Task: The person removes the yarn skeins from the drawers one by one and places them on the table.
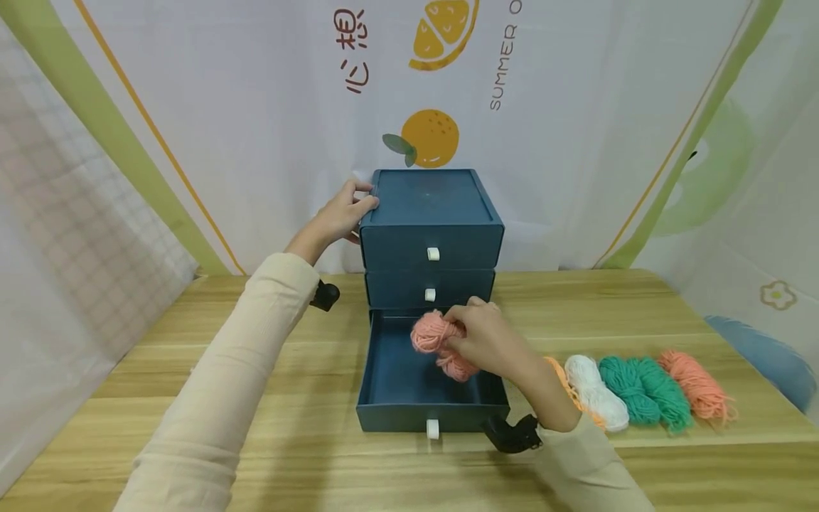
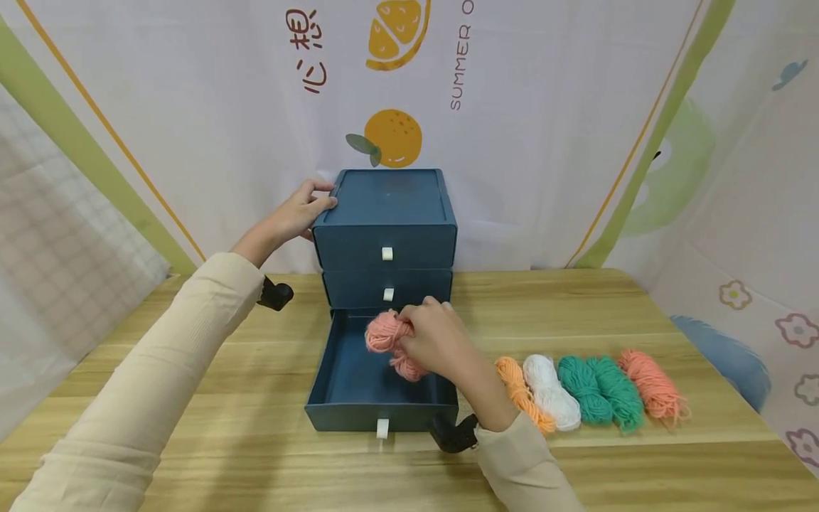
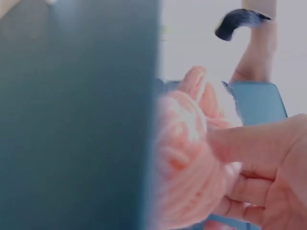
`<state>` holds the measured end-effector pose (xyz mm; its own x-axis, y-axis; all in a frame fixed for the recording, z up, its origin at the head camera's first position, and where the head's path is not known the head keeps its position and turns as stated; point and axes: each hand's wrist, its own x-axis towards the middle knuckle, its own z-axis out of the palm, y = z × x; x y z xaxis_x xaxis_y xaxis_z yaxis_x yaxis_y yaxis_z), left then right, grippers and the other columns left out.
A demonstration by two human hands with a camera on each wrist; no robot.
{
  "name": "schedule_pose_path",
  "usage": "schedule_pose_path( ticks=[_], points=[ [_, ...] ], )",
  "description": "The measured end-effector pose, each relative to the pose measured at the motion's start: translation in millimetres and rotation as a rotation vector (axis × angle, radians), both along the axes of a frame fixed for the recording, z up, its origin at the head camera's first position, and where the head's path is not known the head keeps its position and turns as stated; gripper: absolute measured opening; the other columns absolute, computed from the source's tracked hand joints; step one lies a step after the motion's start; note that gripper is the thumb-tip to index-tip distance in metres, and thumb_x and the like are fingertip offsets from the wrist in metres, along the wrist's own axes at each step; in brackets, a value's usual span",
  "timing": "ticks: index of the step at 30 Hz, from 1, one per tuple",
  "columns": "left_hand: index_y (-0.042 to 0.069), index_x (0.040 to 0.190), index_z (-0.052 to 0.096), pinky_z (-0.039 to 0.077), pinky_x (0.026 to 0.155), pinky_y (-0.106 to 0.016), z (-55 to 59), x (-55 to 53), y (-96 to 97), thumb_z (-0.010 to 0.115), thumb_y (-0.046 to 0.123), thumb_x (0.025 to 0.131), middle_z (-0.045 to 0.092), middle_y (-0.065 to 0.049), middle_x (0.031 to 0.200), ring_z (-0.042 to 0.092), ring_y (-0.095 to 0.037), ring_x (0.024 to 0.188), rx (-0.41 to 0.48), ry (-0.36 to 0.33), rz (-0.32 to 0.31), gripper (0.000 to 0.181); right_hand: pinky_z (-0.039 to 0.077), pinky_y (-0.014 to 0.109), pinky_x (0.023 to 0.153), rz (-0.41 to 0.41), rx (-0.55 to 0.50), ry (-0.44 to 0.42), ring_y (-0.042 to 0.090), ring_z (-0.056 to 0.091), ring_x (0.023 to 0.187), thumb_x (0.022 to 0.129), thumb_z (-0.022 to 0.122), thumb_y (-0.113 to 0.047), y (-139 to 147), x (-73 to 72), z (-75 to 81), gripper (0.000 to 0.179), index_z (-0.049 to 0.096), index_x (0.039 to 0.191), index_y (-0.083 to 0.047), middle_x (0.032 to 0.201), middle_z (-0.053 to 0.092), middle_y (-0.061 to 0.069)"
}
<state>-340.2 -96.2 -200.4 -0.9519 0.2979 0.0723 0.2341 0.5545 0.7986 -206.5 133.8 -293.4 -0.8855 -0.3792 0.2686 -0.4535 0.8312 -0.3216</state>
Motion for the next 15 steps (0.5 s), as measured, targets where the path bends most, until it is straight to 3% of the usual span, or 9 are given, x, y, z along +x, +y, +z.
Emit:
schedule_pose_path(
  ticks=[8,15],
  points=[
    [0.015,0.145,0.019,0.053,0.081,-0.046,-1.4,-1.8,0.2,0.036,0.036,0.099,0.037,-0.018,0.141,0.06,-0.037,0.104,-0.002,0.004,-0.002,0.053,0.042,0.026,0.063,-0.039,-0.099,-0.091,0.018,0.047,0.079,0.084,0.066,-0.011,47.7,7.3,13.3,0.026,0.063,0.106,0.001,0.086,0.06,0.005],
    [0.014,0.145,0.019,0.053,0.082,-0.047,-1.3,-1.0,0.0,0.035,0.035,0.099,0.037,-0.019,0.142,0.059,-0.038,0.104,-0.01,0.009,0.0,0.054,0.043,0.03,0.064,-0.105,-0.099,-0.02,0.024,0.053,0.085,0.083,0.069,-0.015,91.2,20.4,21.8,0.037,0.06,0.113,0.005,0.092,0.062,0.012]
  ],
)
